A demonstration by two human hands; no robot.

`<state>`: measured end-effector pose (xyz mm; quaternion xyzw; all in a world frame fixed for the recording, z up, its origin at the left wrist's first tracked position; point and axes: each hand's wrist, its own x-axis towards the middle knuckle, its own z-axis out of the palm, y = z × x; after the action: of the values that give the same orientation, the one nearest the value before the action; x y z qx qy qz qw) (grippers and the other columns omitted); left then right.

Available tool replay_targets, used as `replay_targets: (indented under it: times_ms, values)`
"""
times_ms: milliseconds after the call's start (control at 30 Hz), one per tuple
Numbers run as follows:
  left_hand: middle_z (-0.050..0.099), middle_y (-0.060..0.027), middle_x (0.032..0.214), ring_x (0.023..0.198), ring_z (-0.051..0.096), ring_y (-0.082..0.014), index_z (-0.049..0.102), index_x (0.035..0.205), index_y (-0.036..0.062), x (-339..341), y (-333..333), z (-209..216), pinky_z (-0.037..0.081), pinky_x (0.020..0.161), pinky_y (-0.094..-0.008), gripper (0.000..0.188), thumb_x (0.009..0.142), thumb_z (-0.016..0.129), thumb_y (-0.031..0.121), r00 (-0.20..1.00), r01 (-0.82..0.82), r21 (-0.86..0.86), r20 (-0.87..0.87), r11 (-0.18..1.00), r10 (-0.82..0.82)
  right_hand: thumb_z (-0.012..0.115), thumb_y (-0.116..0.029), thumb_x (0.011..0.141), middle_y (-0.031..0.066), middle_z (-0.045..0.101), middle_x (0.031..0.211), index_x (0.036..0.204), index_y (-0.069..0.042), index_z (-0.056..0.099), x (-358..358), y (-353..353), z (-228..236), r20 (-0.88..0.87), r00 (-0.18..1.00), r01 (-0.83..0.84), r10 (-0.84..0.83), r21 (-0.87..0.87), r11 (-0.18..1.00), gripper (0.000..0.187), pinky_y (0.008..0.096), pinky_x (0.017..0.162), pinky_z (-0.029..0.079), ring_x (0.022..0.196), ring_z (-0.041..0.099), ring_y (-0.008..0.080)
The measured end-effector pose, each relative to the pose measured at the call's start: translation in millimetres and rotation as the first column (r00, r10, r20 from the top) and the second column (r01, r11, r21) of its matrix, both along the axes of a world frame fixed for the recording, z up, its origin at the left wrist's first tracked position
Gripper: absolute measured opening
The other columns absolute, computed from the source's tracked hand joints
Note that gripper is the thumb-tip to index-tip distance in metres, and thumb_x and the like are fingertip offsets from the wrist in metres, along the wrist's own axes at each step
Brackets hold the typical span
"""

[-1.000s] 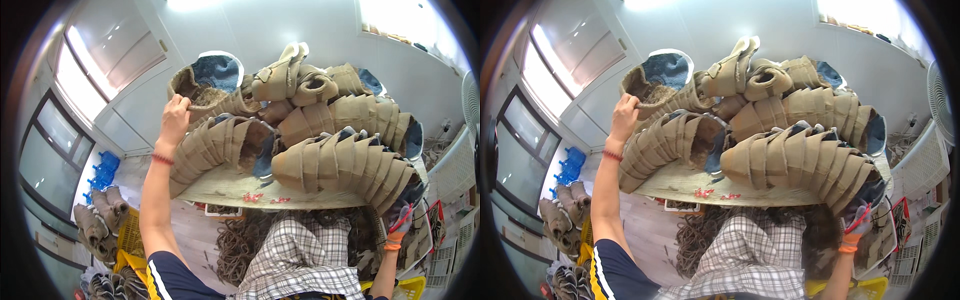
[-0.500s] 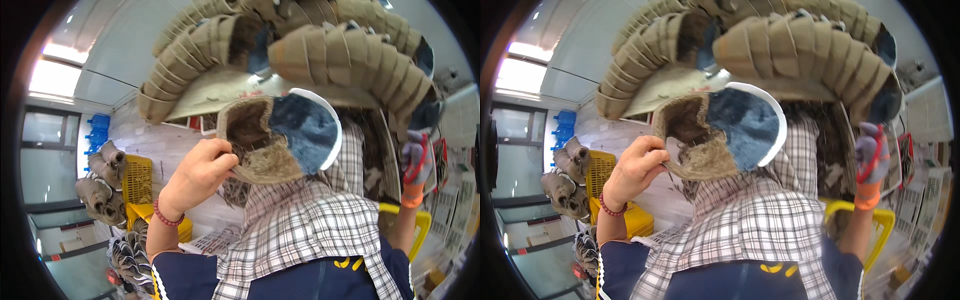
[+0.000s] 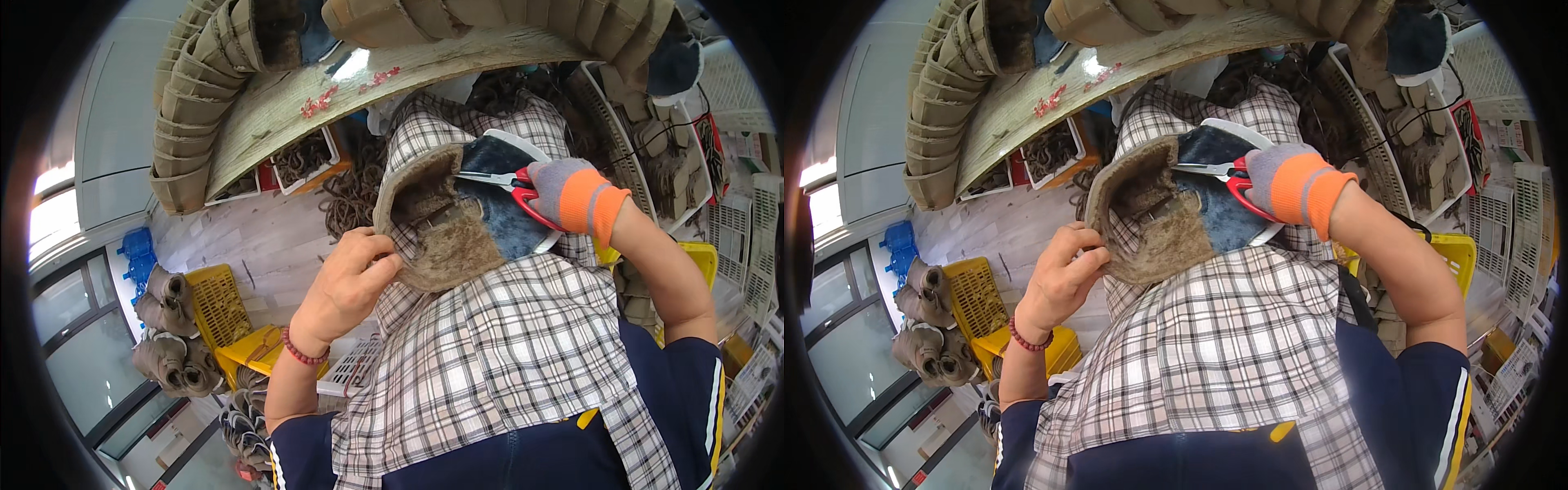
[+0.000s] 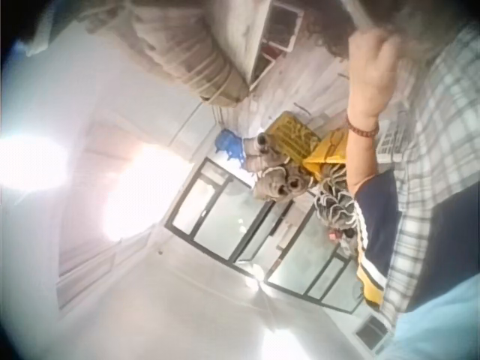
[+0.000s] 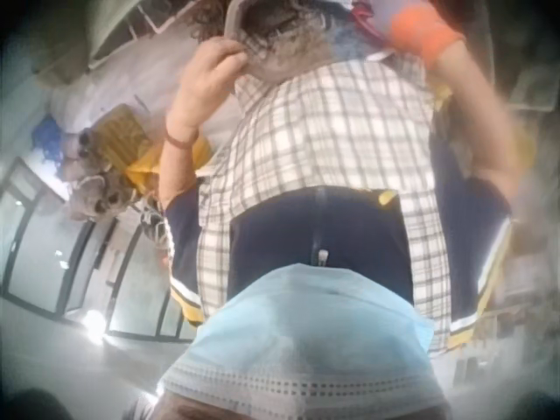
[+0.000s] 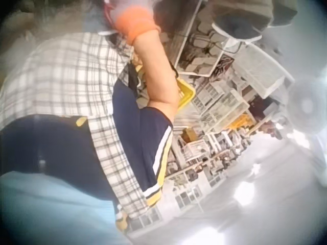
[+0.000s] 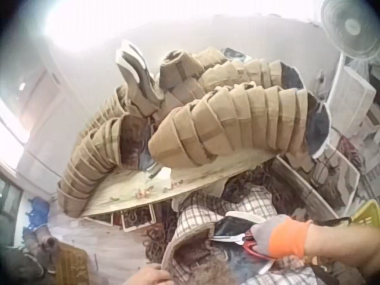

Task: The person trims the interior lining of beige slippers using a green rotary tool and red-handled scissors. They handle each slipper one at a time, rotating it to access different areas, then place the finished items back on the table.

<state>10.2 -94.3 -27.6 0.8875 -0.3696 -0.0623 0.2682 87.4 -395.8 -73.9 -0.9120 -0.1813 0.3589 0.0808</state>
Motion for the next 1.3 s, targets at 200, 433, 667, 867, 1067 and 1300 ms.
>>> replay_targets:
  times_ms: [200,433,667,867,1067,1300]
  values:
    - [0.054,-0.0151,0.119,0.098,0.056,-0.0304,0.062,0.097,0.0030,-0.1,-1.2,-9.8,0.048,0.082,-0.0373,0.032,0.067,0.069,-0.007,0.987,-0.148,-0.096,-0.080,0.984,0.140,0.057,-0.026,0.083,0.0167,0.068,0.085,0.101,-0.003,0.062,-5.6,-5.5,-4.8,0.037,0.999,0.003,-0.003,0.004,1.000,0.030,0.0407,0.072,0.052,0.081,0.066,0.0320]
    - [0.051,-0.0151,0.130,0.097,0.056,-0.0252,0.064,0.100,0.0040,7.2,1.2,-13.7,0.048,0.082,-0.0336,0.036,0.067,0.068,-0.008,0.969,-0.205,-0.124,-0.166,0.971,0.183,0.062,-0.026,0.081,0.0140,0.068,0.082,0.102,-0.003,0.060,-18.8,-11.8,26.8,0.121,0.992,-0.039,0.042,-0.025,0.999,0.032,0.0383,0.070,0.052,0.077,0.066,0.0297]
    - [0.052,-0.0142,0.133,0.104,0.058,-0.0267,0.064,0.100,0.0043,19.4,-5.0,-11.2,0.047,0.086,-0.0339,0.035,0.068,0.070,-0.006,0.960,-0.243,-0.119,-0.170,0.963,0.222,0.063,-0.025,0.079,0.0133,0.067,0.083,0.102,-0.003,0.060,-16.3,-20.0,37.2,0.147,0.989,-0.006,0.001,0.032,0.999,0.032,0.0375,0.069,0.052,0.075,0.066,0.0289]
    - [0.057,-0.0119,0.125,0.101,0.057,-0.0282,0.062,0.096,0.0045,28.7,-10.7,-8.7,0.046,0.084,-0.0349,0.033,0.065,0.070,-0.005,0.968,-0.197,-0.078,-0.171,0.977,0.181,0.061,-0.026,0.081,0.0129,0.068,0.082,0.106,-0.003,0.061,-8.3,-4.8,31.2,0.075,0.997,-0.035,0.034,0.015,0.999,0.033,0.0377,0.067,0.052,0.075,0.067,0.0288]
    - [0.058,-0.0119,0.121,0.099,0.055,-0.0297,0.060,0.094,0.0041,21.8,-7.5,-15.5,0.045,0.083,-0.0364,0.031,0.066,0.070,-0.005,0.965,-0.212,-0.082,-0.177,0.974,0.195,0.058,-0.027,0.083,0.0158,0.068,0.081,0.097,-0.001,0.061,-7.1,-24.2,9.4,0.162,0.972,0.171,-0.170,0.008,0.985,0.030,0.0392,0.064,0.053,0.071,0.067,0.0318]
    - [0.058,-0.0103,0.122,0.099,0.055,-0.0287,0.061,0.093,0.0048,25.1,-15.5,-10.9,0.044,0.083,-0.0358,0.030,0.065,0.071,-0.004,0.978,-0.140,-0.050,-0.160,0.989,0.131,0.056,-0.020,0.081,0.0160,0.068,0.085,0.095,-0.002,0.061,-5.7,-14.3,17.1,0.069,0.996,-0.063,0.061,0.027,0.998,0.023,0.0376,0.069,0.052,0.078,0.067,0.0310]
